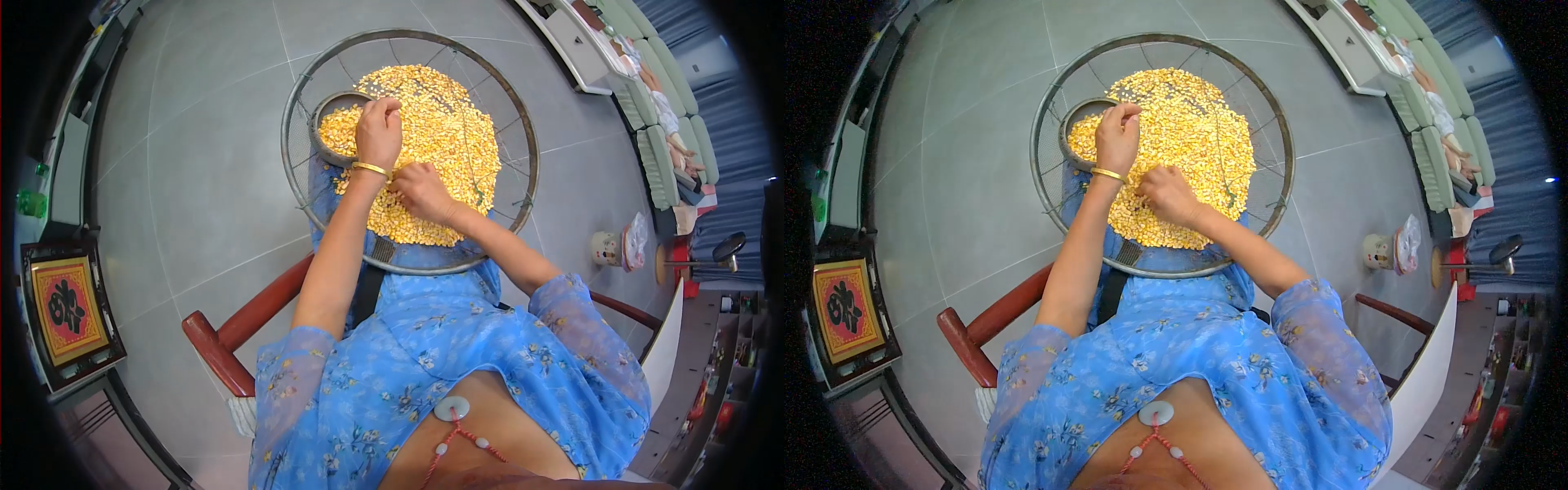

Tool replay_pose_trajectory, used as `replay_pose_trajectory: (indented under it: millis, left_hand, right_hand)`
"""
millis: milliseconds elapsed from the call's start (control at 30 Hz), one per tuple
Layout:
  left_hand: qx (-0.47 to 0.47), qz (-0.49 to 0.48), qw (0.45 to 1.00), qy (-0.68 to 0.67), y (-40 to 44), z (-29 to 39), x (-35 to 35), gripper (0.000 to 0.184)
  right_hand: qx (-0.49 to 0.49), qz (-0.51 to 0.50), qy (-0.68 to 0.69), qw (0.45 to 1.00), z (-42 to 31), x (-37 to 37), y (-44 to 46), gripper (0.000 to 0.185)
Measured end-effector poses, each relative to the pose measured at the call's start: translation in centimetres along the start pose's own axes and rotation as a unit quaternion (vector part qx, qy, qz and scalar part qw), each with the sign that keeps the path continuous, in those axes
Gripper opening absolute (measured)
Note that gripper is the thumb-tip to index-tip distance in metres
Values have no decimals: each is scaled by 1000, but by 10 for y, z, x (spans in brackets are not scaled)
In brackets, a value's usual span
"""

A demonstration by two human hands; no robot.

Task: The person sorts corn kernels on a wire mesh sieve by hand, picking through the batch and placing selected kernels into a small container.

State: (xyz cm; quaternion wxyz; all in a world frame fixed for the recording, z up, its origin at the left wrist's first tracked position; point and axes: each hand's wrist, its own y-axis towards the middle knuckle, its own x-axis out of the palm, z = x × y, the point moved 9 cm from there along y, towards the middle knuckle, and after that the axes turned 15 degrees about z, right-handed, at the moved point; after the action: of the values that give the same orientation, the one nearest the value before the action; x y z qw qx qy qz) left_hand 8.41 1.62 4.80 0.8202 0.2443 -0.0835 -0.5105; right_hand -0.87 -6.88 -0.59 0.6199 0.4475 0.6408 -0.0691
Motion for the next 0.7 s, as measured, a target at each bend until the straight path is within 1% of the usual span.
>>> replay_pose_trajectory:
  millis: [67, 100, 133, 167, 200, 233, 267, 300, 333, 367, 400, 433, 467, 567, 600, 667, 700]
  left_hand:
    - [-7, -7, 1000, -6, -1, -6, 4, 13]
    - [-30, -4, 999, -34, -1, -12, 5, 14]
    - [-53, -1, 997, -63, -1, -15, 6, 14]
    - [-54, -1, 997, -64, -1, -17, 6, 14]
    - [-85, -3, 993, -79, -1, -21, 7, 13]
    - [-116, -5, 989, -93, -1, -25, 8, 12]
    - [-116, -6, 989, -95, -2, -24, 8, 12]
    - [-130, -12, 986, -100, -3, -25, 10, 12]
    - [-142, -17, 984, -105, -4, -26, 12, 12]
    - [-142, -18, 984, -106, -4, -26, 12, 12]
    - [-161, -30, 979, -122, -7, -29, 16, 12]
    - [-180, -43, 973, -137, -9, -33, 20, 12]
    - [-179, -42, 973, -138, -10, -33, 21, 12]
    - [-232, -109, 955, -149, -20, -38, 34, 16]
    - [-231, -110, 955, -150, -20, -35, 34, 16]
    - [-267, -181, 933, -159, -32, -32, 46, 16]
    - [-255, -189, 932, -173, -34, -29, 50, 16]
  right_hand:
    - [63, 44, -24, 997, 32, -22, -4, 19]
    - [63, 44, -25, 997, 39, -29, -6, 19]
    - [87, 108, -36, 990, 50, -49, -7, 18]
    - [110, 172, -46, 978, 58, -67, -11, 17]
    - [111, 171, -47, 978, 60, -72, -14, 17]
    - [165, 152, -52, 973, 71, -74, -20, 15]
    - [218, 133, -57, 965, 80, -73, -27, 14]
    - [253, 114, -28, 960, 78, -67, -30, 12]
    - [253, 115, -29, 960, 69, -65, -30, 12]
    - [260, 56, -19, 964, 59, -50, -31, 12]
    - [264, -4, -8, 964, 51, -36, -33, 13]
    - [241, -14, -27, 970, 46, -27, -36, 14]
    - [240, -13, -28, 970, 45, -25, -37, 14]
    - [351, -10, 35, 936, 54, -32, -40, 12]
    - [352, -8, 34, 935, 58, -34, -42, 12]
    - [349, 112, 103, 925, 74, -51, -46, 10]
    - [333, 156, 91, 925, 78, -61, -43, 10]
